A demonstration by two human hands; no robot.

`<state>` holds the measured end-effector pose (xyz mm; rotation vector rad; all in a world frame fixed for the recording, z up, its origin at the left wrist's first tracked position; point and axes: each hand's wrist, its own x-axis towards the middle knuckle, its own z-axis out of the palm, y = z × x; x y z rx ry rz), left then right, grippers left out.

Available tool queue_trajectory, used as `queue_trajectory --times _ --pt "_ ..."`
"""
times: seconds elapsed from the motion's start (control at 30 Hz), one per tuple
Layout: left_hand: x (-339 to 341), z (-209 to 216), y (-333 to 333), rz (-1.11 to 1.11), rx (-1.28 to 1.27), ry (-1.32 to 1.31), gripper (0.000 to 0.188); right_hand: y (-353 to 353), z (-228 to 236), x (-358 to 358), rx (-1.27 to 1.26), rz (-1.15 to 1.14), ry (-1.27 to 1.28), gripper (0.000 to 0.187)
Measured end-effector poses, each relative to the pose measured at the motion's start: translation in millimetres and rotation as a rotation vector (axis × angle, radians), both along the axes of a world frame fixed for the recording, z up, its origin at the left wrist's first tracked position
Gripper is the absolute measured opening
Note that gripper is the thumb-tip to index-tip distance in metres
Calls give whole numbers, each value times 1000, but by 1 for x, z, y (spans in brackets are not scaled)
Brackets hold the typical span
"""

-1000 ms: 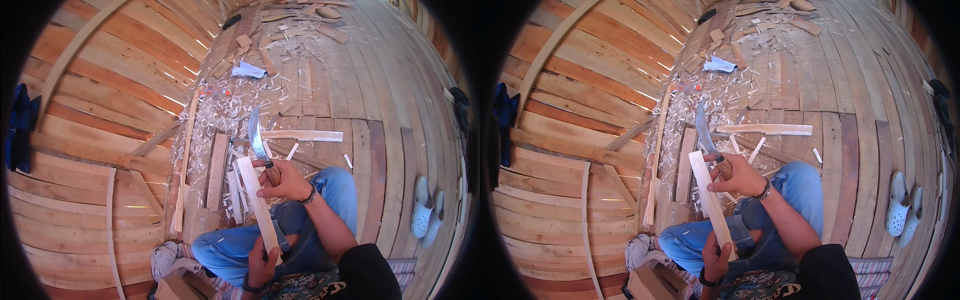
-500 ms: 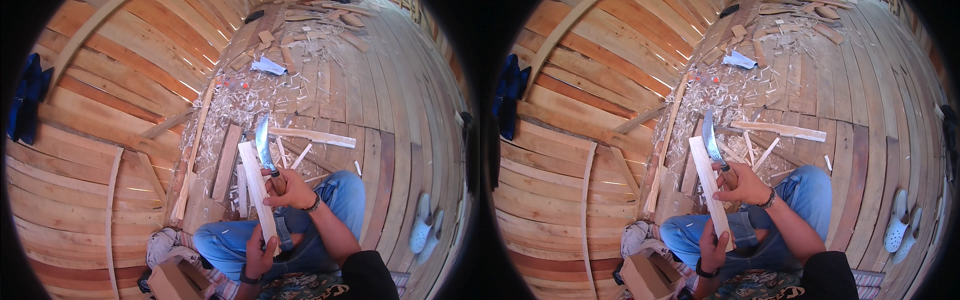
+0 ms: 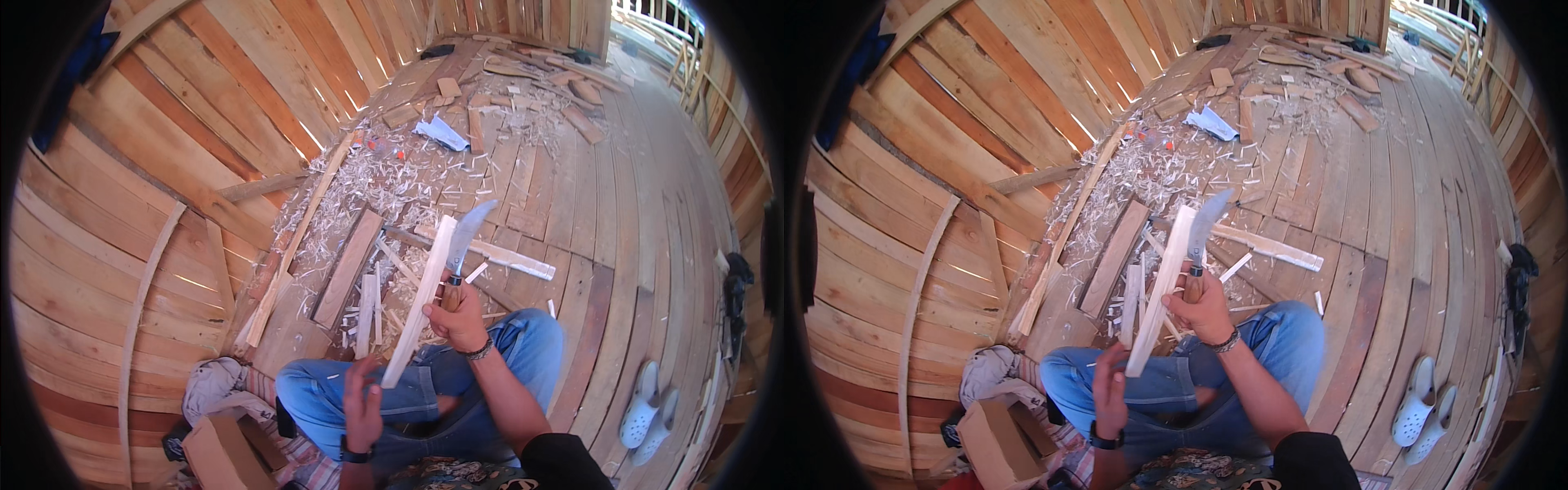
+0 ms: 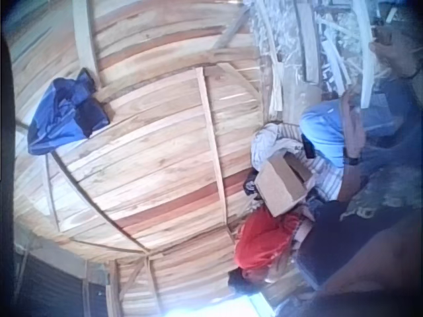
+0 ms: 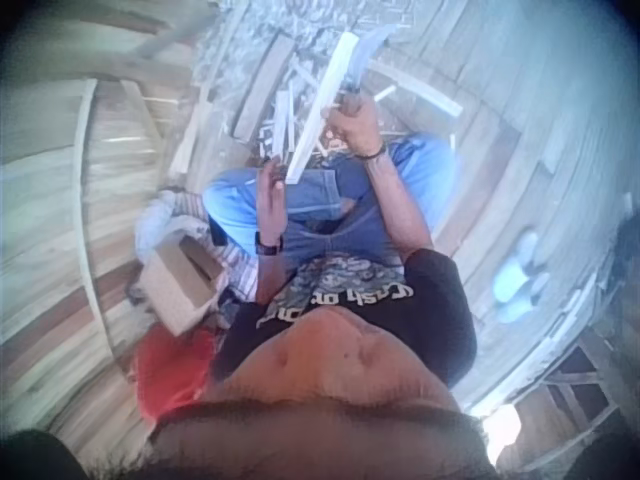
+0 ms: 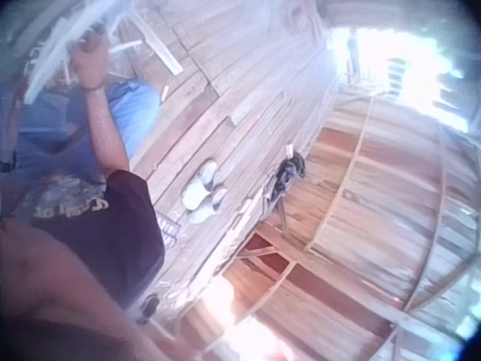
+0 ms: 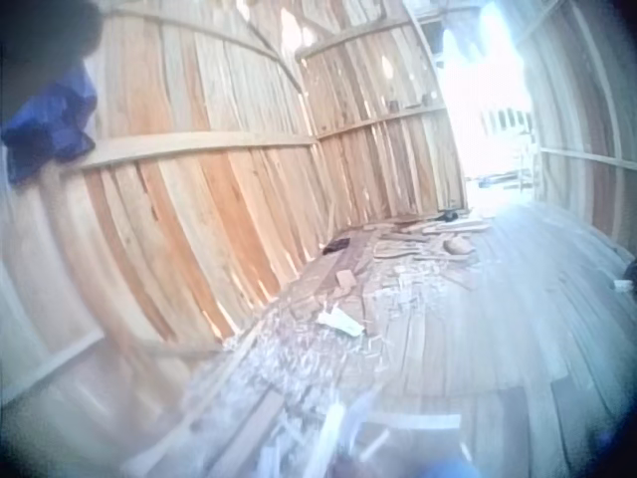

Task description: The person whittles a thin piece of wood using a small knife, shaving off thin strips from the edges.

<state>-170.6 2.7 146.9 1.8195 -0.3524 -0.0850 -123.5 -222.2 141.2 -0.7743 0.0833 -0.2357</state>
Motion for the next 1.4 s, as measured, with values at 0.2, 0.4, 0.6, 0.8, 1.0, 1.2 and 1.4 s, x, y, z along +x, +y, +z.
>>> queue_trajectory --times 0.2,0.4,0.6,0.8,1.0,1.2,1.4 --pt "35 -49 78 455 948 -426 46 0 -21 15 98 -384 62 32" --pt "37 -55 56 452 1157 -417 46 -12 -15 16 170 -463 9 33" --pt "39 -58 57 473 1181 -409 46 -26 -29 12 293 -291 -129 37" --pt "41 -59 57 459 1183 -411 45 -38 -34 8 878 130 -276 48" --pt "40 -59 58 462 1186 -378 46 -40 -16 -3 1022 468 -516 58" --pt "40 -60 58 460 1185 -387 46 -45 -18 -7 974 517 -664 75" --pt "40 -61 58 465 1192 -391 46 -42 -23 -4 994 572 -780 78"
